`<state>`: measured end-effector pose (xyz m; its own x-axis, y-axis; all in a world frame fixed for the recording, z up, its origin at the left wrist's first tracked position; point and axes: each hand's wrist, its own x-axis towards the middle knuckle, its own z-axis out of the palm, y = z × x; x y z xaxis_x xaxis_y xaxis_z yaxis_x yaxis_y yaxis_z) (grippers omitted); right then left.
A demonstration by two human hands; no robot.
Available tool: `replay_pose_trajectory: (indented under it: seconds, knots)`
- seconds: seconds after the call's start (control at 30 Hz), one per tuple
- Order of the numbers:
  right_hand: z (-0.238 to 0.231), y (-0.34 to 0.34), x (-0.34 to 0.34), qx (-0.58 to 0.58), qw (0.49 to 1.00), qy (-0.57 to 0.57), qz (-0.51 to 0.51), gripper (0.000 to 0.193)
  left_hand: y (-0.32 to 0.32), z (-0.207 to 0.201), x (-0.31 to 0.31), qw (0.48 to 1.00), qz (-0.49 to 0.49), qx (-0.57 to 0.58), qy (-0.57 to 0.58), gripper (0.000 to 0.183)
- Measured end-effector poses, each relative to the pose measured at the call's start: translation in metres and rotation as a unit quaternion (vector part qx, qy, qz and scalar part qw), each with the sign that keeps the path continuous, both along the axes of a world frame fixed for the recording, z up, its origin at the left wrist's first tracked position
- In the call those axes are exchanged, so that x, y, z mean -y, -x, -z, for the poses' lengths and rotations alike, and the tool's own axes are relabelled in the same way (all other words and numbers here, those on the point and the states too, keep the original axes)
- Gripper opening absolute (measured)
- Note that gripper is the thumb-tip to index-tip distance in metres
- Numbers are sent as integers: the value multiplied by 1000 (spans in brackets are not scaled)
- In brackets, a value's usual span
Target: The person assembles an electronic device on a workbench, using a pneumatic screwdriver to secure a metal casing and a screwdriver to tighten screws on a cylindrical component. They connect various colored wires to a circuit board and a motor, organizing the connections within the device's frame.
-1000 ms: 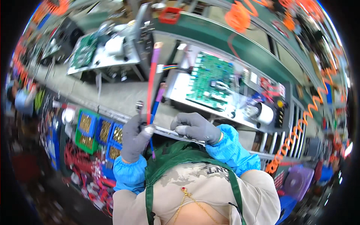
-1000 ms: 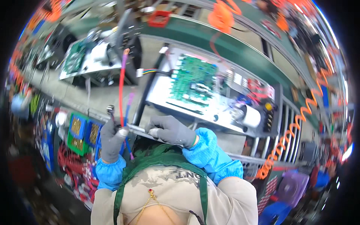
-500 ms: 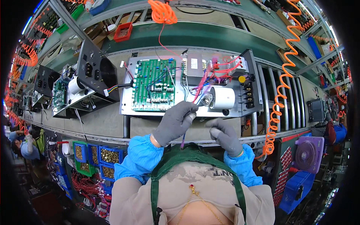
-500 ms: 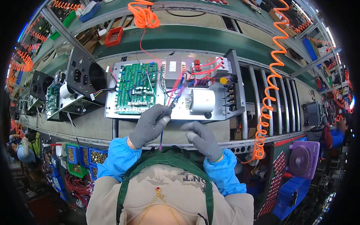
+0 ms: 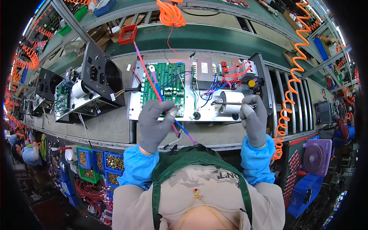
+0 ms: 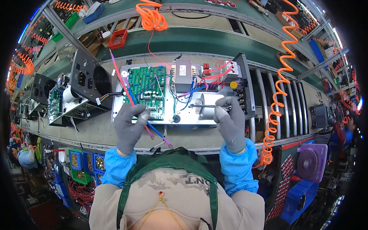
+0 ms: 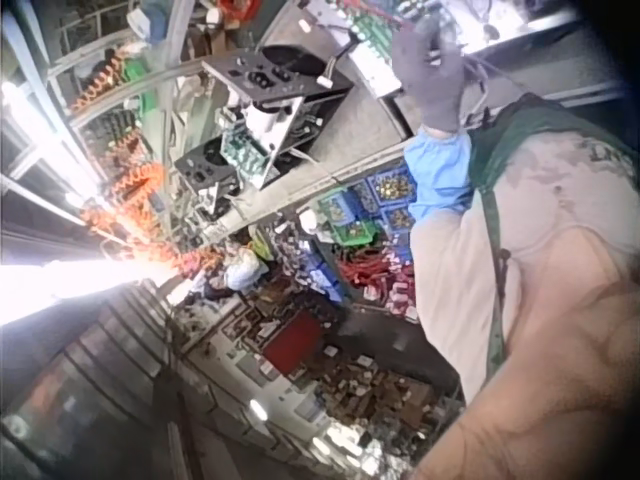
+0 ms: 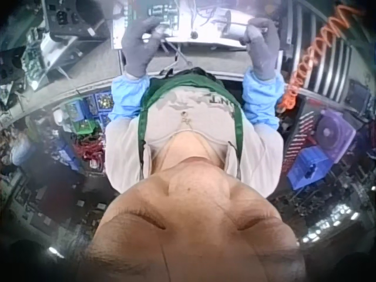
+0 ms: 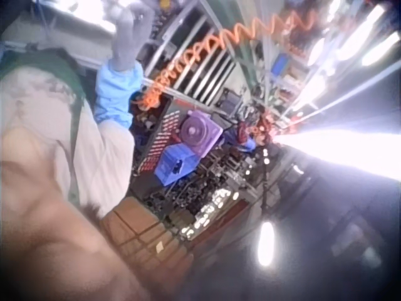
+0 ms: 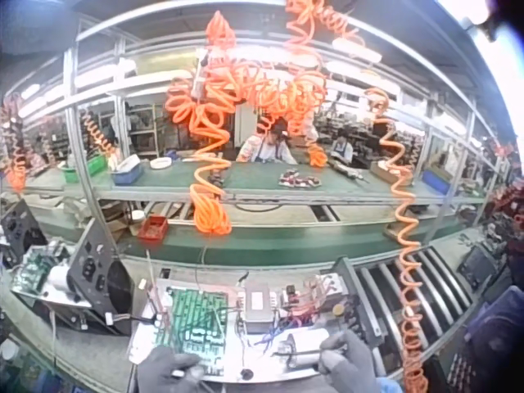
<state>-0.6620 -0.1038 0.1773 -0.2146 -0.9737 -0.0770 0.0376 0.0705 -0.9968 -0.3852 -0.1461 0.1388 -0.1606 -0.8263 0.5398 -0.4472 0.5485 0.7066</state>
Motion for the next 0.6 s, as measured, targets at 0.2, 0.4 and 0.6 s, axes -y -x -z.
replay_pose_trajectory:
  seconds: [0.2,0.4,0.6]
  knots:
    - [47,-31,41,-137,990,-26,-15,20,-1,7,12,985,121,-90,-85,35]
    - [45,-50,61,-621,776,-102,-34,33,5,11,16,965,131,-145,-173,41]
    - [29,-34,43,-361,927,102,-8,35,7,14,20,952,146,-112,-246,29]
